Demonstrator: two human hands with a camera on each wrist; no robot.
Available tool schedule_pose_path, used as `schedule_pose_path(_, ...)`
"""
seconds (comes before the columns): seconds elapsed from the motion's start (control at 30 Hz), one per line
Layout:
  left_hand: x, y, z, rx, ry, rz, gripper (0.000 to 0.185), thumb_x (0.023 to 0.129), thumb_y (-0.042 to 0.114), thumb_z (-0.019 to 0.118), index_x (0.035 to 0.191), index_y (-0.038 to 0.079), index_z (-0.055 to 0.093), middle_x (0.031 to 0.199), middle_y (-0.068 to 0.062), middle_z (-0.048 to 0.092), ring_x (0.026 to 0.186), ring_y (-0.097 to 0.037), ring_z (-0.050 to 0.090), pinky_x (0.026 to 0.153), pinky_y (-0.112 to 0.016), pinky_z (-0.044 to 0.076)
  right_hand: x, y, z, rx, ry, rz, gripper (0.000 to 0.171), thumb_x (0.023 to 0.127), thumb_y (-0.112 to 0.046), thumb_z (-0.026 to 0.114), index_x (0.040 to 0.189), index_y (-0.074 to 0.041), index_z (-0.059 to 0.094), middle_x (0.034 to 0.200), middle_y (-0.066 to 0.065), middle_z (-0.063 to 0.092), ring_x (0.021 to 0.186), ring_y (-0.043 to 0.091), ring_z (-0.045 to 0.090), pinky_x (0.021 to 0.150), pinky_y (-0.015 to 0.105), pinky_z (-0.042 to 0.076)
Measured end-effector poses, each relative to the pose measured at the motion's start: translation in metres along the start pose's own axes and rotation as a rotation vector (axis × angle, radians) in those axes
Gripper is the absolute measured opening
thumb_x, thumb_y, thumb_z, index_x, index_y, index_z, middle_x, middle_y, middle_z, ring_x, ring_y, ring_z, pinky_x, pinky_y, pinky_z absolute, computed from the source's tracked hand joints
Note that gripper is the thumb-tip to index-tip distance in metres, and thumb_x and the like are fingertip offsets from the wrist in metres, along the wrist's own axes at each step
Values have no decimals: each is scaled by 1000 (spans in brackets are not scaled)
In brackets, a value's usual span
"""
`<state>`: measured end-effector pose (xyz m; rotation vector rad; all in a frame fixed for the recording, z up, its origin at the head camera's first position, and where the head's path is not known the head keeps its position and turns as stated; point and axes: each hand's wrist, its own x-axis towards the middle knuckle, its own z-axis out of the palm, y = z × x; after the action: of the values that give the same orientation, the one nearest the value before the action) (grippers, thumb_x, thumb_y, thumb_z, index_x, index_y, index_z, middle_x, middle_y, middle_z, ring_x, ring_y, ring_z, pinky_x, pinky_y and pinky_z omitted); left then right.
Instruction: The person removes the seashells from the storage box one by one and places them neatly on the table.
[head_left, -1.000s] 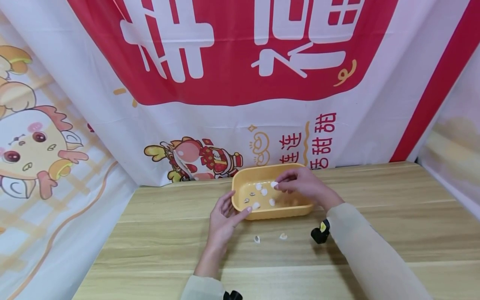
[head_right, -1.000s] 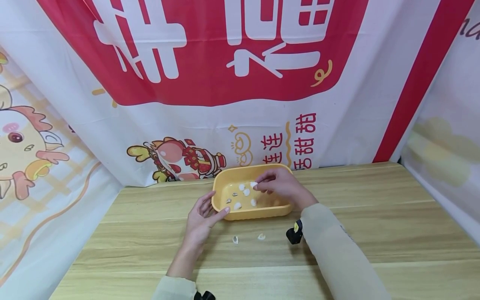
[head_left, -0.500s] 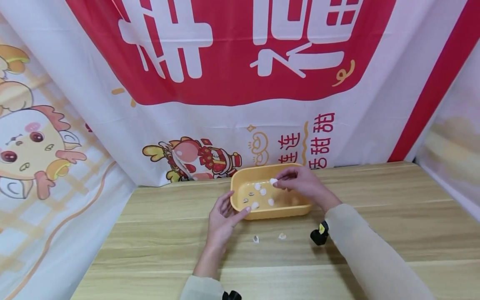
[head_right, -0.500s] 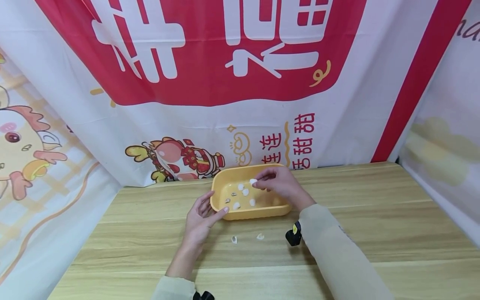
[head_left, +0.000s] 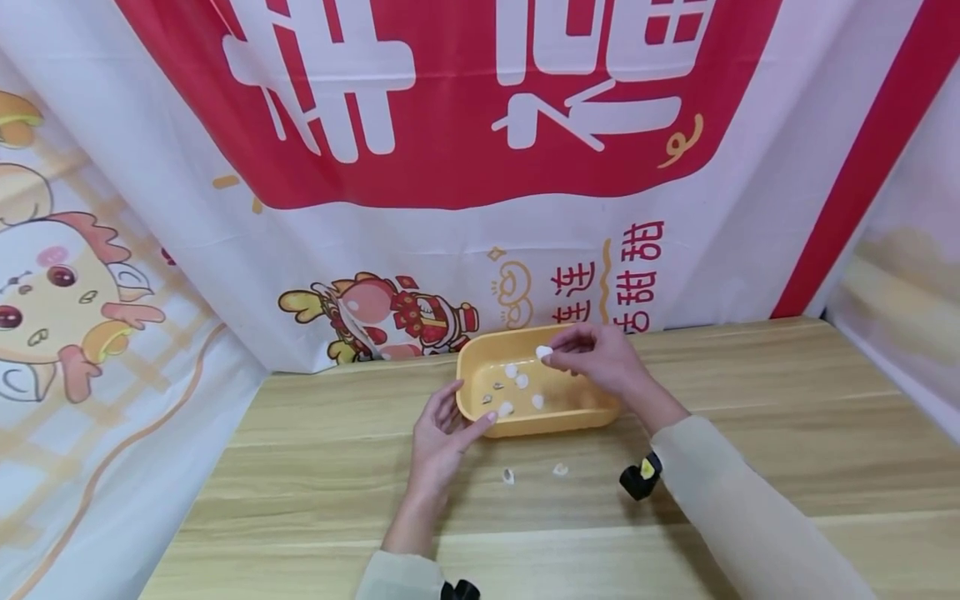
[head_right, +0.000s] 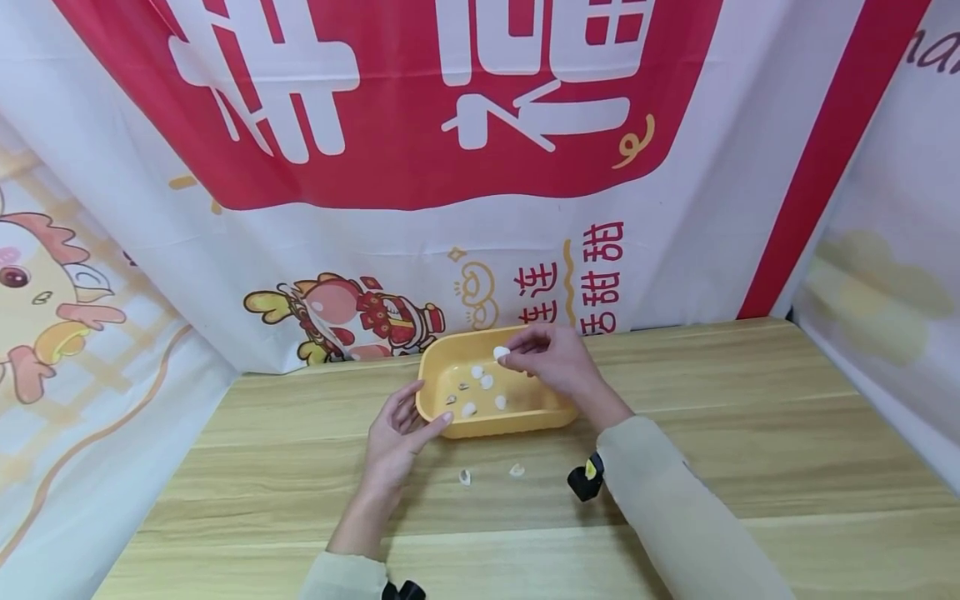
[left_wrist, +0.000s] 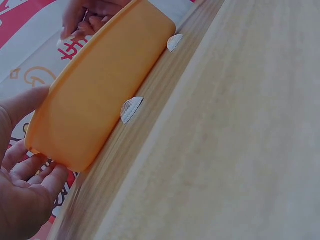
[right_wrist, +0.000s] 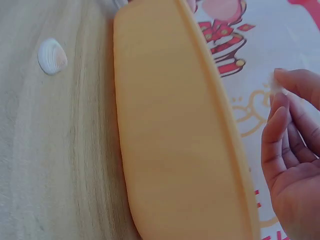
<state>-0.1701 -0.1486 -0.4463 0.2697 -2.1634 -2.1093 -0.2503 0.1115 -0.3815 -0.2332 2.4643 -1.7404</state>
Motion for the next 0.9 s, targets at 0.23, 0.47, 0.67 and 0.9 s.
schedule_pose_path(0.23,1,-1,-1,-4,-2,-11,85,78,17,96,153,20,56,162,-11,56,152,-34,51,130,-47,43,-20,-3,-3,-44,27,-3,31,92,-29,87,115,-13,75,110,7,76,96,22,69,83,34,65)
schedule_pose_path(0.47,3,-1,-2,-3,3,-18,85,78,18,97,153,21,56,163,-11,54,154,-34,50,130,-48,42,-45,-1,-9,-30,74,-20,33,93,-32,87,116,-11,75,111,9,76,98,22,69,83,35,66)
schedule_pose_path(0.67,3,1,-2,0,7,-26,85,78,17,97,152,24,56,163,-9,55,153,-32,50,130,-46,43,-60,4,-7,-4,104,-37,33,92,-30,88,115,-9,76,110,10,77,92,18,69,76,31,66)
schedule_pose_path(0.9,3,1,-3,1,10,-35,84,77,16,97,151,24,58,162,-9,56,153,-31,50,130,-46,43,-70,12,1,8,100,2,33,92,-32,87,114,-11,76,110,7,76,94,19,68,77,27,65)
